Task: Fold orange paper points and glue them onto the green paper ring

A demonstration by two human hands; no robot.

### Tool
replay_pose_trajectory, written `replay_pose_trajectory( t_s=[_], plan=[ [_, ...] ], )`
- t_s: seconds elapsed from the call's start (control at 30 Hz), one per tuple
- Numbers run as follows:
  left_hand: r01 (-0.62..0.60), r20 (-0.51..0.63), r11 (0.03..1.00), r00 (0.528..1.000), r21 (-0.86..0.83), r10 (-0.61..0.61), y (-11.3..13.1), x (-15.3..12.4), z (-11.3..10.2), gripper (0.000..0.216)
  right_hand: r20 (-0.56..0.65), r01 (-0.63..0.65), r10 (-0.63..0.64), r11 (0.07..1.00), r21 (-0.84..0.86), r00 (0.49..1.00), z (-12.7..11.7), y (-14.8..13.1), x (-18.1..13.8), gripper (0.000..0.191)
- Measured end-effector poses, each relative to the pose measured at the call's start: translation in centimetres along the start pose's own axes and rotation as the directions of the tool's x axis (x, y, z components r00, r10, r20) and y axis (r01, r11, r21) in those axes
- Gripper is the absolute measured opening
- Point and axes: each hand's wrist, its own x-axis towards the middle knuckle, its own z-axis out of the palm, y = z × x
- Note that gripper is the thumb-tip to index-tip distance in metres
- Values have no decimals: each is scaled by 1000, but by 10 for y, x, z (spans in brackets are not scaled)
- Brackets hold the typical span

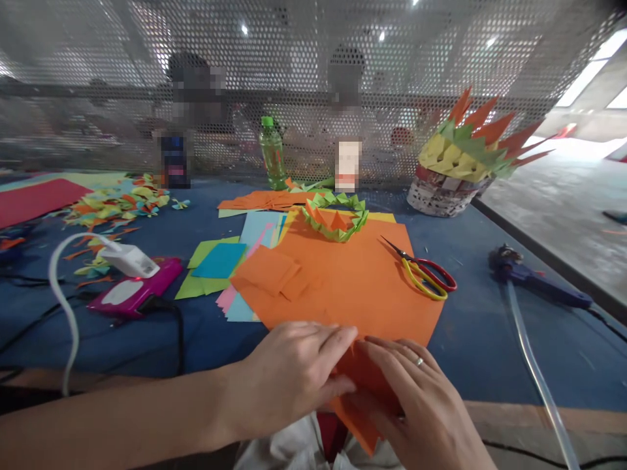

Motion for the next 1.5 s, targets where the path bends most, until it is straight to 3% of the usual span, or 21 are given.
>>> replay_pose_trajectory(
  t_s=[0.2,0.33,0.47,0.6,0.73,0.87,0.93,1.03,1.17,1.4,1.5],
  plan=[
    [-43,83,999,995,-34,45,-6,2,-10,42,-59,84,-87,995,-48,994,-2,4,3,26],
    [-102,27,993,995,67,100,-5,-4,-3,30,-84,114,-118,992,-56,989,-4,7,5,30],
    [-157,40,975,988,155,152,-4,-7,0,35,-48,135,-138,989,-68,989,-5,12,5,30],
    [-185,1,976,982,117,186,-9,-5,-2,45,7,124,-124,989,-83,992,-4,17,2,27],
    [-216,-71,975,973,50,219,-14,-6,-1,38,9,202,-201,978,-46,979,-7,21,-1,23],
    [-261,-72,965,963,-19,259,-16,-8,0,36,22,129,-129,992,-15,991,-12,23,-5,22],
    [-211,-85,973,976,-96,203,-17,-8,1,31,27,88,-88,996,11,996,-14,23,-6,20],
    [-2,-131,958,991,-288,-37,-17,-8,5,14,-1,29,-29,998,54,1000,-14,22,-7,15],
    [224,-130,872,943,-434,-307,-18,-8,11,9,-5,-115,115,992,56,993,-10,21,-5,10],
    [312,-97,838,915,-448,-392,-21,-3,12,9,-10,-243,243,970,4,970,-6,25,-3,29],
    [324,-97,836,910,-443,-403,-21,1,10,11,28,-255,254,967,20,967,-9,27,-2,18]
  ],
)
